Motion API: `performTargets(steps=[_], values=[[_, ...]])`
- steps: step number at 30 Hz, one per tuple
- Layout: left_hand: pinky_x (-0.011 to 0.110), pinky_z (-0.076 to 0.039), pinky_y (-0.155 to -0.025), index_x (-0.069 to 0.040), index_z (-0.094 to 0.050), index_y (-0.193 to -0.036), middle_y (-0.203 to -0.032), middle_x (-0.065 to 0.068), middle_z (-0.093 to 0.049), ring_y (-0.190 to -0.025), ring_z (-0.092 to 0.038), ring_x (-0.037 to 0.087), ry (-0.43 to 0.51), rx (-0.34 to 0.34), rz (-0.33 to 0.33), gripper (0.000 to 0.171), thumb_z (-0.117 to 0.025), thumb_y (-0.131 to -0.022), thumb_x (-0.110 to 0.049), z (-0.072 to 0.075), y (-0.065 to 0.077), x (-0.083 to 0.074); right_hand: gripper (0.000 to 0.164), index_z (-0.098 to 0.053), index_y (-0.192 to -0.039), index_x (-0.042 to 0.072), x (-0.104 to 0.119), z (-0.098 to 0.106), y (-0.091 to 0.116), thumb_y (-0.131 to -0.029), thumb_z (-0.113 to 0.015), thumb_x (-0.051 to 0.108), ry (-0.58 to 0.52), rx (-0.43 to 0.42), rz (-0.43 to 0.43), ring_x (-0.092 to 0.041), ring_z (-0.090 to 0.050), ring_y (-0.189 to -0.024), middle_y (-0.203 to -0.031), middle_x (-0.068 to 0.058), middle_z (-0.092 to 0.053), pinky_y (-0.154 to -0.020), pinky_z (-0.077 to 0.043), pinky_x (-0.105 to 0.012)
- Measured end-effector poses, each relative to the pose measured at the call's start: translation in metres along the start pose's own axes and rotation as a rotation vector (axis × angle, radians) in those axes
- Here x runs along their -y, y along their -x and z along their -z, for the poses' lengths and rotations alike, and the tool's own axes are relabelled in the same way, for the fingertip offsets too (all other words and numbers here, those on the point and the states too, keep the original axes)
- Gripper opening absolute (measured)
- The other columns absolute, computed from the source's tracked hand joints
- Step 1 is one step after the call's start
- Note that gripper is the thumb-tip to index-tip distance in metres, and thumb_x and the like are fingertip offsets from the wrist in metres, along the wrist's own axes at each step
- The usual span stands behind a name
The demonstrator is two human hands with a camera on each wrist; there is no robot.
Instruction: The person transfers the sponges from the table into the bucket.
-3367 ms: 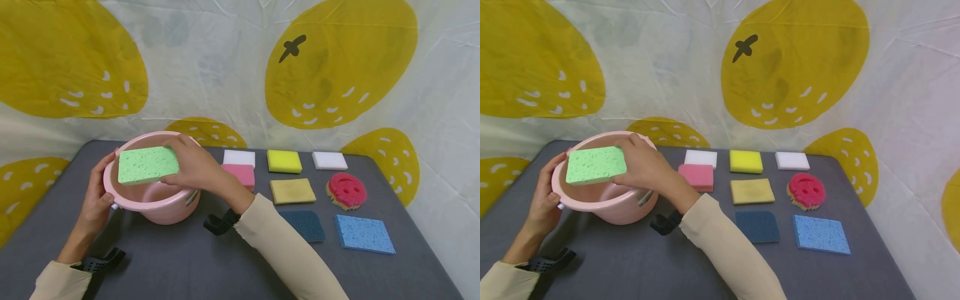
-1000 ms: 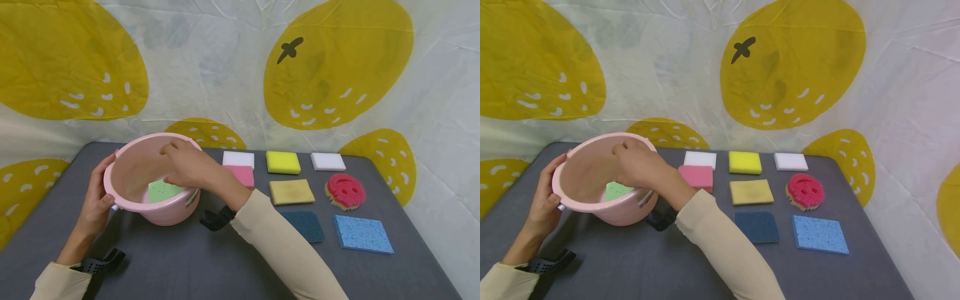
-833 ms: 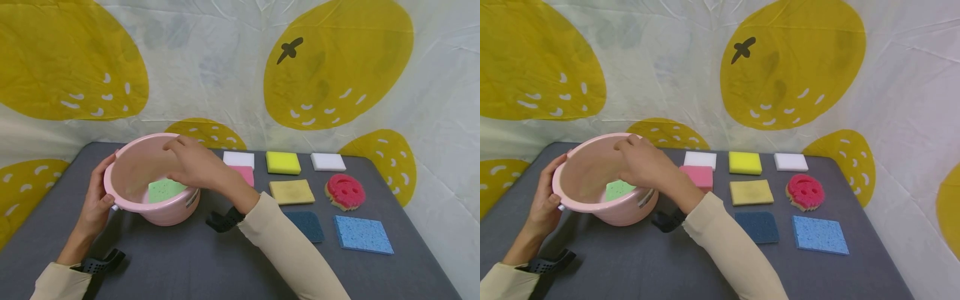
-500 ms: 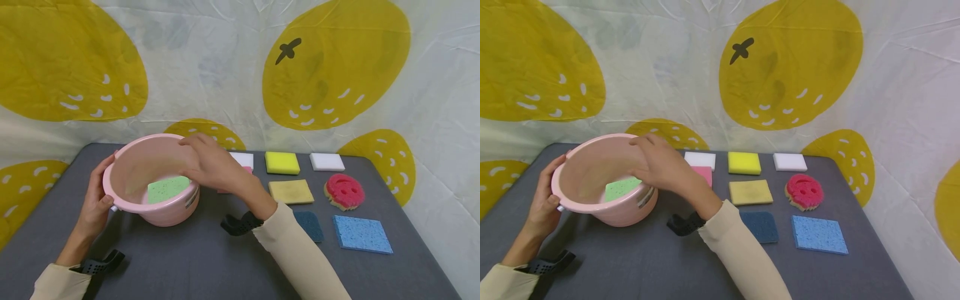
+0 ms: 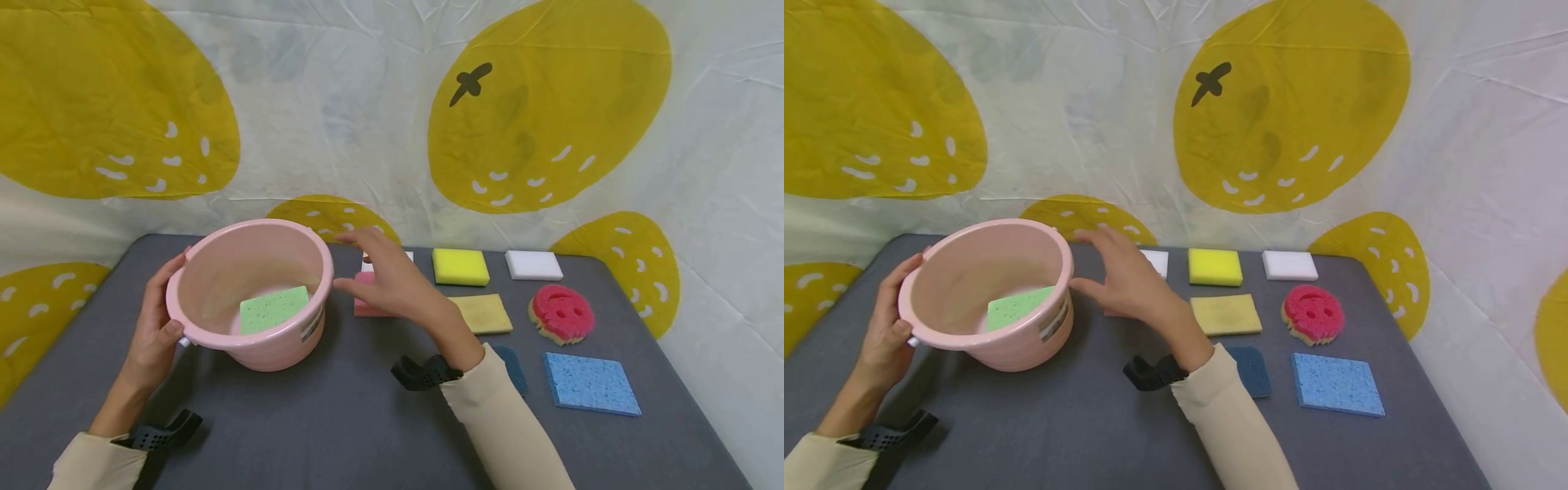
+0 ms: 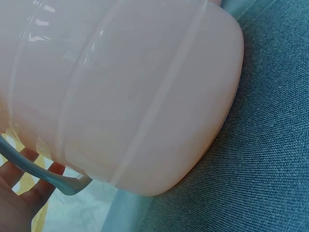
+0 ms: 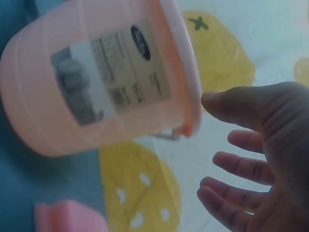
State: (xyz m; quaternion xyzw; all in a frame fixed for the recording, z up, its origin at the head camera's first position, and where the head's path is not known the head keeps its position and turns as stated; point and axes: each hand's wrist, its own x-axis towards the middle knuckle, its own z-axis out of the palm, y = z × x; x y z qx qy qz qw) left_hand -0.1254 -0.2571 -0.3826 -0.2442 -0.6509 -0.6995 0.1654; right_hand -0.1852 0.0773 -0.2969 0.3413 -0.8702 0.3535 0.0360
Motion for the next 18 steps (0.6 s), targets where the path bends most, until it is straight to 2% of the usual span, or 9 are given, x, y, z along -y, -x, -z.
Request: performTargets(steps=[5,10,18], values=[[0.02,-0.032,-0.103,-0.002,-0.023,-0.149,-0.155,0.015,-0.014,-0.133,-0.018,0.031,0.012,-0.004,-0.01,0.077,-0.06,-0.083,-0.014,0.0,0.0,0.001,0.063,-0.048,-0.136,0.011,-0.019,-0.002,0.012,-0.082,-0.075,0.028,-0.034,-0.014,-0.065,-0.016,-0.049,-0.113,-0.131,-0.003,-0.051,-0.095,-0.044,-0.033],[0.02,-0.034,-0.102,-0.001,-0.022,-0.149,-0.155,0.016,-0.013,-0.132,-0.019,0.032,0.022,0.004,-0.02,0.077,-0.06,-0.084,-0.014,0.001,0.001,0.002,0.063,-0.049,-0.135,0.008,-0.041,-0.007,0.024,-0.082,-0.075,0.026,-0.042,-0.023,-0.089,-0.02,-0.048,-0.115,-0.132,-0.006,-0.05,-0.097,-0.043,-0.041],[0.02,-0.036,-0.101,-0.001,-0.022,-0.149,-0.155,0.016,-0.013,-0.132,-0.019,0.032,0.032,0.009,-0.022,0.076,-0.06,-0.084,-0.013,0.001,0.0,0.001,0.066,-0.048,-0.137,0.009,-0.07,-0.011,0.042,-0.081,-0.076,0.03,-0.041,-0.046,-0.163,-0.025,-0.045,-0.117,-0.136,-0.008,-0.045,-0.096,-0.043,-0.043]])
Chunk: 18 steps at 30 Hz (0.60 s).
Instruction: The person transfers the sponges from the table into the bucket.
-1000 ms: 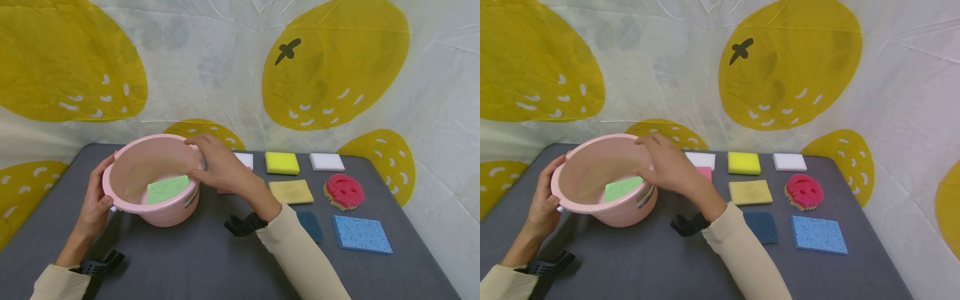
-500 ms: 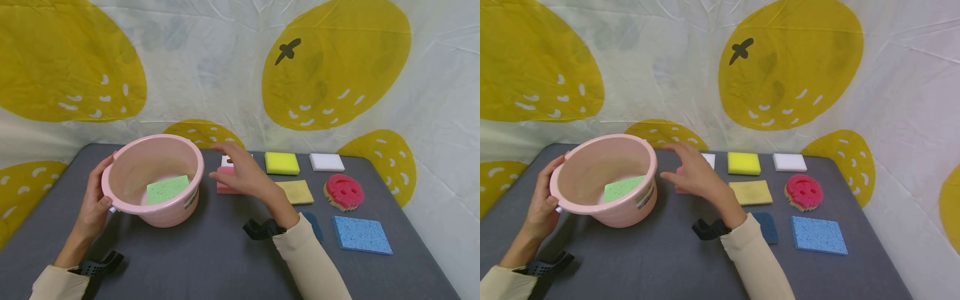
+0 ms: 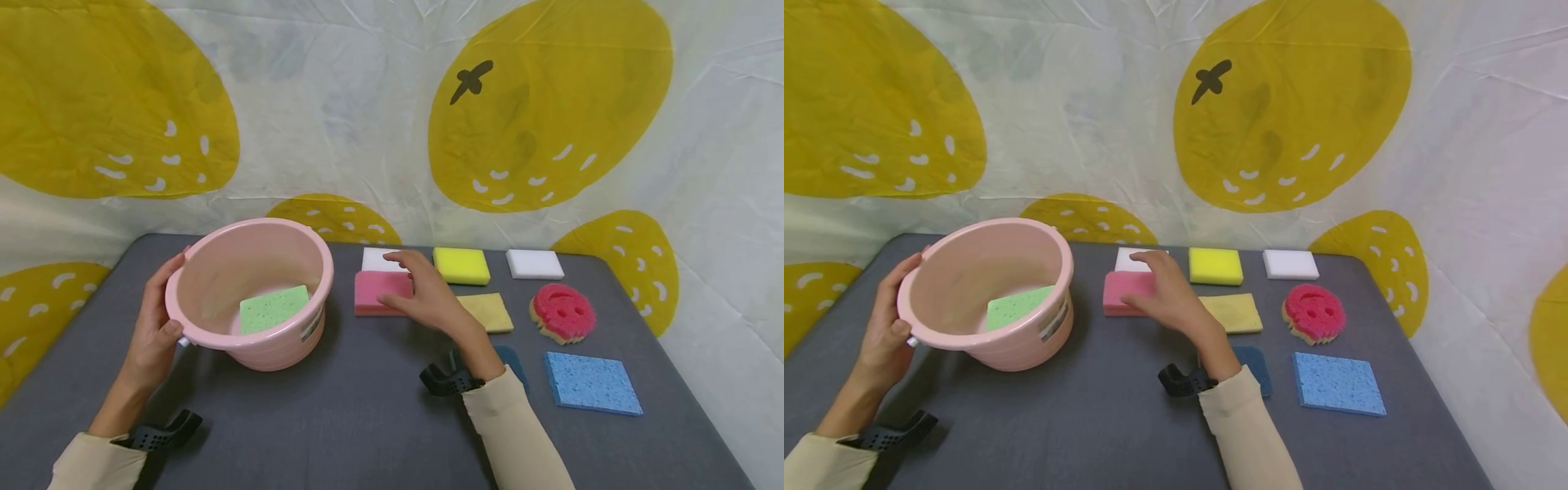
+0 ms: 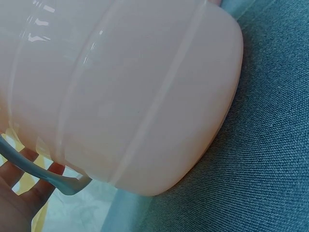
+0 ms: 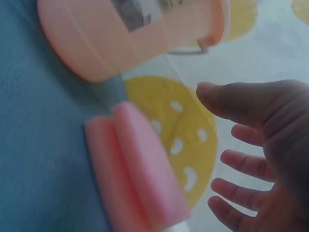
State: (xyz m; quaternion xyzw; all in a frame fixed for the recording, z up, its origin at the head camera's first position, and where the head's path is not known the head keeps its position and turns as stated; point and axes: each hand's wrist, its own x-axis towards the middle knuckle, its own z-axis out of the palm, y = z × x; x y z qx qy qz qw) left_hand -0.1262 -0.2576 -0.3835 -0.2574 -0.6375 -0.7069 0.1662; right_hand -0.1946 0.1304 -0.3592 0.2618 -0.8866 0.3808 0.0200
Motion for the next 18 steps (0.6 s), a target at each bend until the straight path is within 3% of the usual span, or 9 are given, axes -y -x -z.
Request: performTargets(steps=[9,14,18], values=[[0.02,-0.037,-0.1,-0.001,-0.022,-0.149,-0.155,0.016,-0.013,-0.131,-0.02,0.032,0.014,0.003,-0.003,0.077,-0.059,-0.084,-0.013,0.0,-0.001,0.001,0.071,-0.045,-0.139,0.009,-0.025,-0.009,0.003,-0.079,-0.078,0.028,0.018,-0.02,-0.019,-0.029,-0.04,-0.123,-0.136,-0.012,-0.044,-0.099,-0.038,-0.049],[0.021,-0.037,-0.1,0.0,-0.022,-0.149,-0.154,0.017,-0.014,-0.131,-0.021,0.032,0.032,0.009,-0.025,0.076,-0.06,-0.084,-0.012,0.002,-0.001,0.003,0.081,-0.041,-0.142,0.009,-0.03,-0.017,0.002,-0.075,-0.08,0.032,0.037,0.002,-0.079,-0.03,-0.031,-0.127,-0.139,-0.014,-0.04,-0.097,-0.038,-0.051],[0.021,-0.035,-0.101,0.0,-0.024,-0.148,-0.154,0.017,-0.016,-0.132,-0.02,0.032,0.052,0.008,-0.038,0.076,-0.062,-0.084,-0.013,0.002,-0.002,0.004,0.086,-0.039,-0.143,0.008,-0.029,-0.022,0.002,-0.073,-0.082,0.031,0.04,0.011,-0.135,-0.032,-0.031,-0.125,-0.139,-0.016,-0.038,-0.093,-0.041,-0.05]])
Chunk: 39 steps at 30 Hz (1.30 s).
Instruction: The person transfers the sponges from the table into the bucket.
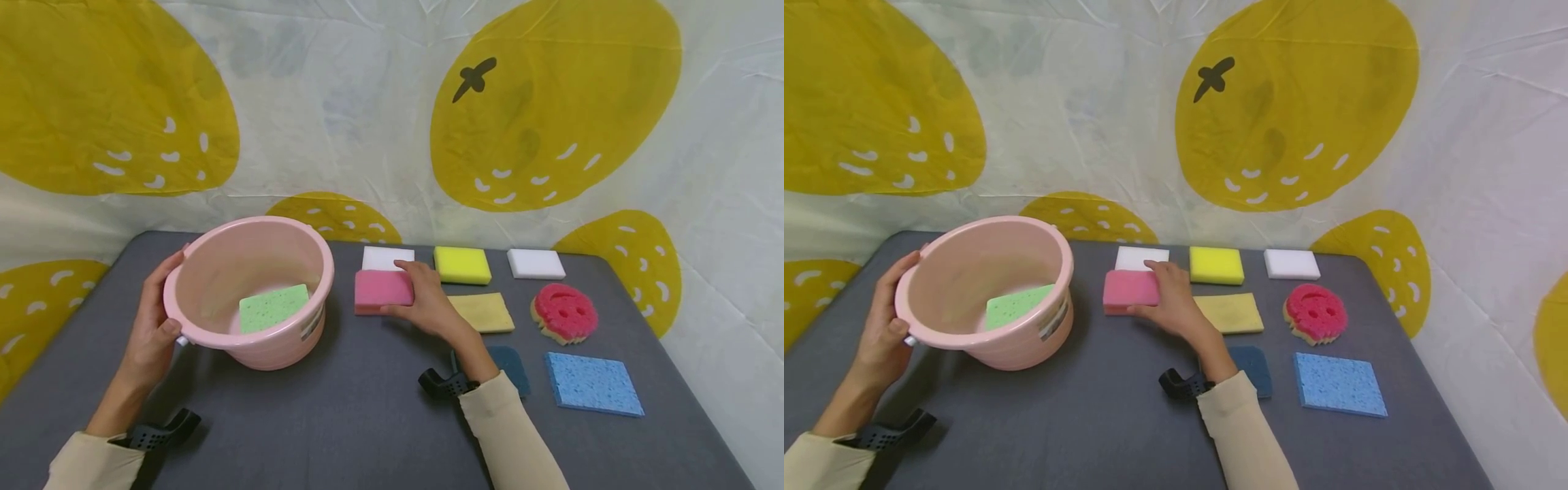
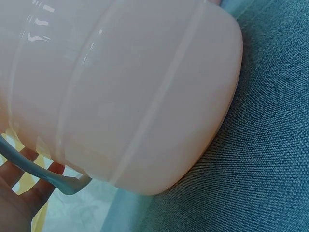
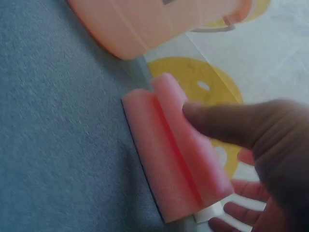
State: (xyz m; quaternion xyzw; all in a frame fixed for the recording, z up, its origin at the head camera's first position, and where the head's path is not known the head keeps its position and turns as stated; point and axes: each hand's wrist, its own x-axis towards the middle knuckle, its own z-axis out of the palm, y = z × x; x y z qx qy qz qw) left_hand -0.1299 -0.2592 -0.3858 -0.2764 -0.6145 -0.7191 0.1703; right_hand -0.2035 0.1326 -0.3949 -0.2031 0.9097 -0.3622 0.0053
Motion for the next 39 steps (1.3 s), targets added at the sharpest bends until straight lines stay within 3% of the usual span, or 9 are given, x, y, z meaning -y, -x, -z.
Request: performTargets(steps=[7,19,27,34,39], values=[[0.021,-0.035,-0.101,0.0,-0.024,-0.149,-0.155,0.017,-0.015,-0.132,-0.02,0.032,-0.02,-0.003,0.015,0.076,-0.061,-0.084,-0.012,0.0,0.0,-0.002,0.084,-0.038,-0.143,0.004,0.007,-0.003,0.002,-0.074,-0.082,0.021,0.008,0.0,-0.091,-0.033,-0.036,-0.121,-0.136,-0.02,-0.038,-0.094,-0.042,-0.049],[0.021,-0.035,-0.102,0.0,-0.022,-0.149,-0.155,0.017,-0.013,-0.133,-0.018,0.032,-0.034,0.003,0.029,0.076,-0.06,-0.084,-0.012,0.001,0.001,-0.002,0.075,-0.044,-0.135,-0.003,0.013,-0.005,0.007,-0.075,-0.081,0.021,0.044,0.002,-0.177,-0.034,-0.04,-0.116,-0.131,-0.022,-0.041,-0.091,-0.043,-0.048],[0.021,-0.035,-0.102,0.0,-0.022,-0.149,-0.155,0.017,-0.013,-0.132,-0.019,0.032,-0.034,0.003,0.024,0.076,-0.06,-0.084,-0.013,0.001,0.001,-0.002,0.076,-0.045,-0.137,0.0,0.013,-0.014,0.01,-0.074,-0.083,0.018,-0.005,-0.083,-0.205,-0.033,-0.049,-0.112,-0.131,-0.02,-0.043,-0.095,-0.042,-0.047],[0.021,-0.034,-0.103,0.0,-0.022,-0.149,-0.155,0.017,-0.014,-0.133,-0.018,0.032,-0.034,0.002,0.027,0.076,-0.06,-0.084,-0.013,0.001,0.001,-0.003,0.079,-0.04,-0.138,-0.003,0.013,-0.019,0.013,-0.073,-0.082,0.014,-0.057,-0.105,-0.231,-0.034,-0.046,-0.115,-0.133,-0.022,-0.045,-0.097,-0.039,-0.048],[0.021,-0.034,-0.103,0.0,-0.022,-0.149,-0.156,0.017,-0.013,-0.134,-0.018,0.032,-0.017,0.01,0.021,0.076,-0.06,-0.084,-0.012,0.001,0.0,-0.002,0.08,-0.037,-0.139,-0.004,0.011,-0.024,0.017,-0.074,-0.081,0.012,-0.131,-0.145,-0.249,-0.03,-0.05,-0.104,-0.131,-0.02,-0.047,-0.087,-0.046,-0.042]])
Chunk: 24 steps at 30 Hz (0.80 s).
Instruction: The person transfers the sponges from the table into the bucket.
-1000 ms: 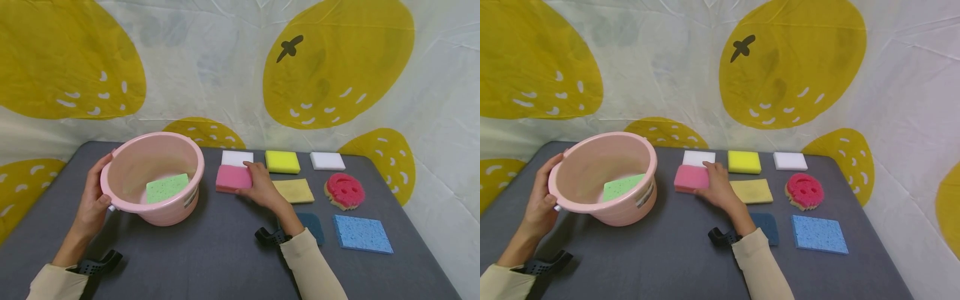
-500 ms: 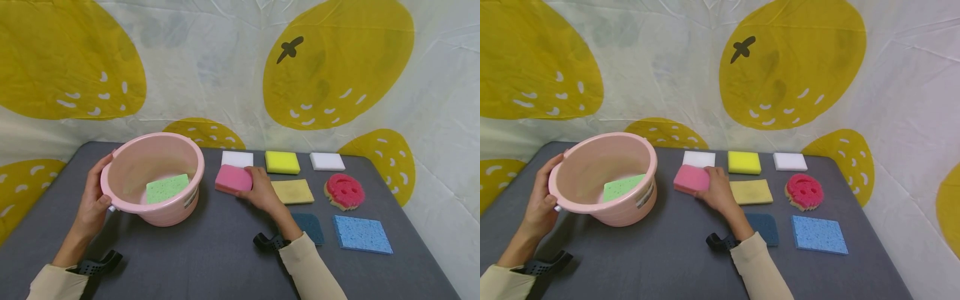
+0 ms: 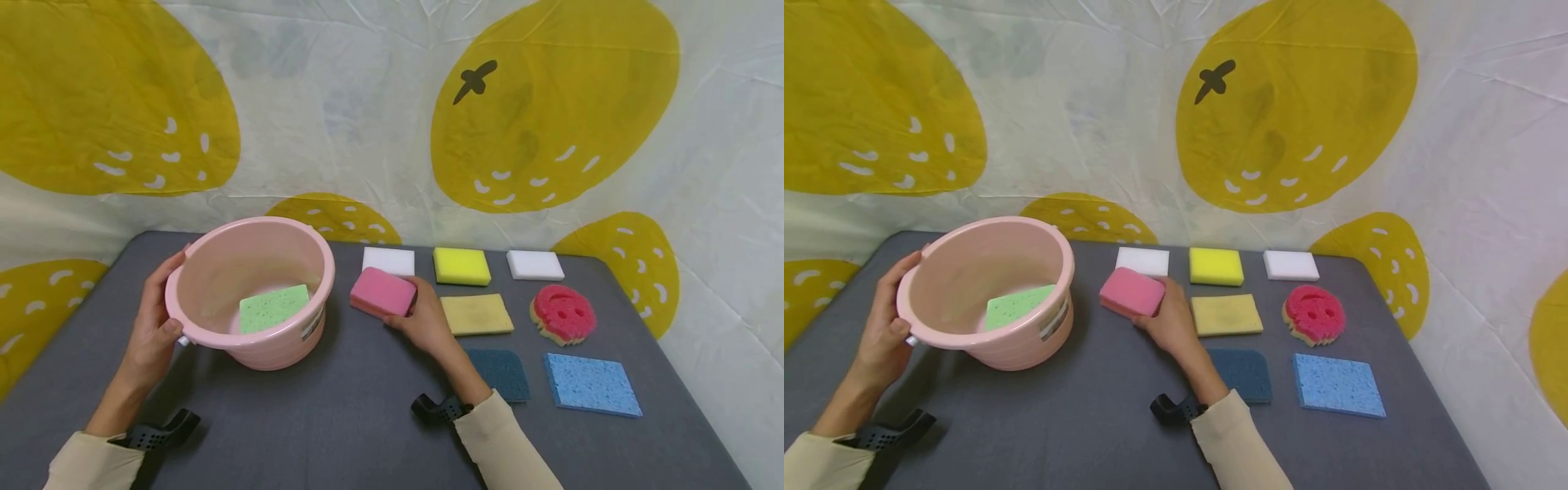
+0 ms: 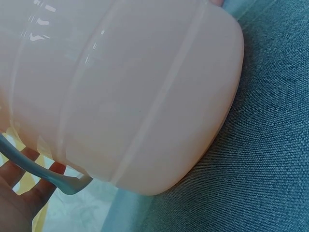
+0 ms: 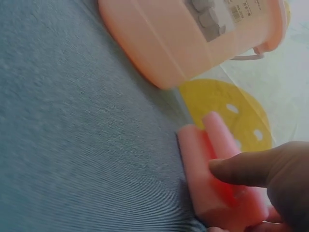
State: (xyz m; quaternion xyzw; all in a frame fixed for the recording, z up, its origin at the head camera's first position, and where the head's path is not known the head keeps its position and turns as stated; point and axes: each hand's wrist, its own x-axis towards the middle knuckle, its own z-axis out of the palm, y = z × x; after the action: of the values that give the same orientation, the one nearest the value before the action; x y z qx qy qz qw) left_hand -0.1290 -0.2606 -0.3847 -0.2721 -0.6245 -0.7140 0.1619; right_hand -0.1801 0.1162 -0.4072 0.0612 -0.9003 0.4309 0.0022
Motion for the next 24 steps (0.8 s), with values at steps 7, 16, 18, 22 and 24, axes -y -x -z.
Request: performTargets(steps=[7,16,18,22,24], values=[[0.021,-0.035,-0.102,0.001,-0.022,-0.149,-0.155,0.018,-0.013,-0.133,-0.018,0.032,0.007,0.003,-0.009,0.076,-0.06,-0.084,-0.012,0.0,0.0,0.001,0.079,-0.039,-0.138,-0.002,-0.005,-0.005,0.005,-0.074,-0.082,0.015,-0.027,-0.069,0.026,-0.023,-0.052,-0.081,-0.121,-0.017,-0.052,-0.069,-0.045,-0.031],[0.021,-0.034,-0.103,0.001,-0.023,-0.148,-0.155,0.017,-0.014,-0.133,-0.019,0.032,0.002,-0.007,-0.013,0.076,-0.062,-0.084,-0.013,0.0,0.001,0.0,0.081,-0.036,-0.138,-0.004,-0.007,-0.016,0.01,-0.075,-0.082,0.017,-0.072,-0.14,0.024,-0.024,-0.05,-0.084,-0.113,-0.017,-0.053,-0.071,-0.043,-0.032],[0.021,-0.034,-0.102,0.001,-0.023,-0.149,-0.155,0.017,-0.014,-0.133,-0.019,0.032,-0.002,-0.003,-0.009,0.076,-0.061,-0.084,-0.012,0.0,0.001,-0.001,0.08,-0.037,-0.137,-0.004,-0.007,-0.017,0.011,-0.075,-0.083,0.018,-0.072,-0.156,0.023,-0.024,-0.052,-0.084,-0.111,-0.017,-0.054,-0.071,-0.043,-0.032],[0.021,-0.035,-0.102,0.001,-0.022,-0.149,-0.155,0.017,-0.013,-0.132,-0.019,0.032,-0.007,0.006,-0.007,0.077,-0.061,-0.084,-0.011,0.0,0.001,-0.001,0.078,-0.041,-0.135,-0.003,-0.007,-0.016,0.01,-0.074,-0.083,0.021,-0.084,-0.168,0.014,-0.022,-0.054,-0.08,-0.113,-0.016,-0.056,-0.07,-0.046,-0.032],[0.021,-0.035,-0.102,0.001,-0.022,-0.149,-0.155,0.017,-0.013,-0.132,-0.019,0.032,-0.004,0.009,-0.007,0.076,-0.061,-0.084,-0.011,-0.001,0.0,-0.001,0.078,-0.042,-0.135,-0.002,-0.005,-0.014,0.01,-0.074,-0.083,0.023,-0.09,-0.165,0.007,-0.021,-0.055,-0.079,-0.114,-0.015,-0.057,-0.069,-0.047,-0.032]])
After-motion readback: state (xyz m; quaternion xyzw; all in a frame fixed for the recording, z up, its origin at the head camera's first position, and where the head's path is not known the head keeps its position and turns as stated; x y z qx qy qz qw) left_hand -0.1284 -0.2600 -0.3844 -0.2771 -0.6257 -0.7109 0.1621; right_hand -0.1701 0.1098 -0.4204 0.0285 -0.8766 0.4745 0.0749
